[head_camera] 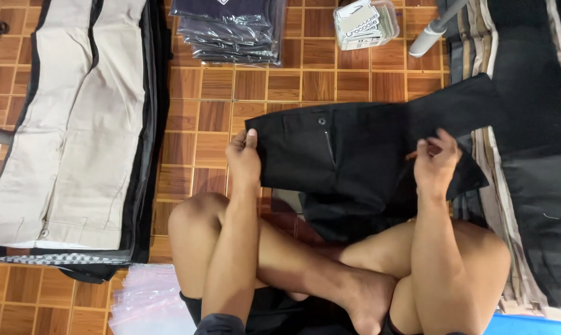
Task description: The person uses a lint roller to clean both sides of a pair of black pants before folding them into a compact square.
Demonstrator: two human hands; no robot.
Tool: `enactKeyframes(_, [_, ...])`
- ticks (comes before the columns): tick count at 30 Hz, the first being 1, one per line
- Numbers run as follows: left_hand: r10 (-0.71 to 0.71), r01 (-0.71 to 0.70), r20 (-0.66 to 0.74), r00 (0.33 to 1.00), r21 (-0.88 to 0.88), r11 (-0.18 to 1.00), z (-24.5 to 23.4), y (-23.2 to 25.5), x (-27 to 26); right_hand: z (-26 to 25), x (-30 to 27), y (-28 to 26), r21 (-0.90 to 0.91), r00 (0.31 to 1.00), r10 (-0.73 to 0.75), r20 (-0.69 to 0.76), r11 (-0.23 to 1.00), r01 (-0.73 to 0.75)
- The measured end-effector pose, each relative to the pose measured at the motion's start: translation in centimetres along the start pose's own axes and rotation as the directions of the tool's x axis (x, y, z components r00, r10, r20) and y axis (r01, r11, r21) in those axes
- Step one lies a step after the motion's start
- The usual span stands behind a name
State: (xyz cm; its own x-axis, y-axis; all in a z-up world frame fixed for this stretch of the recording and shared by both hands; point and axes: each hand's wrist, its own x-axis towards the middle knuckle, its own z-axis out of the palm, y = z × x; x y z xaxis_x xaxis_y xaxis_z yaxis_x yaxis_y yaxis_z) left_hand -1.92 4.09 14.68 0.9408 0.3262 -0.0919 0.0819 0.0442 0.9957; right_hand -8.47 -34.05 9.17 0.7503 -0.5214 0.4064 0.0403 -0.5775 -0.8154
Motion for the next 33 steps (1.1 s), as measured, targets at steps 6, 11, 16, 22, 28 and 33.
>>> enactKeyframes(6, [-0.04,0.038,0.138,0.99,0.018,0.999,2.3,0.8,-1.3,4.2,-2.0,-4.1,-0.255,0.988,0.026,0.152,0.967,0.013])
enactKeyframes(11, [-0.067,0.201,0.458,0.887,-0.251,0.947,2.5,-1.4,-1.2,10.8,-5.5,-6.1,-0.497,0.73,0.294,0.617,0.865,0.072])
enactKeyframes(16, [-0.039,0.203,0.452,0.891,-0.32,0.925,2.3,2.0,-2.7,10.2,-5.0,-0.9,-0.485,0.841,0.115,0.529,0.854,0.188])
enactKeyframes(22, [0.009,0.201,0.512,0.859,-0.353,0.914,3.0,-0.6,-3.1,10.8,-5.0,-3.5,-0.689,0.74,0.402,0.539,0.715,0.114])
enactKeyframes(28, [0.001,0.186,0.413,0.911,-0.412,0.892,2.8,1.9,-3.8,9.7,-4.7,-3.8,-0.63,0.768,0.376,0.519,0.775,0.047])
enactKeyframes(33, [-0.081,0.175,0.221,0.972,-0.447,0.877,1.7,1.7,-2.2,7.7,-1.3,-0.1,0.165,0.742,0.649,0.168,0.723,-0.67])
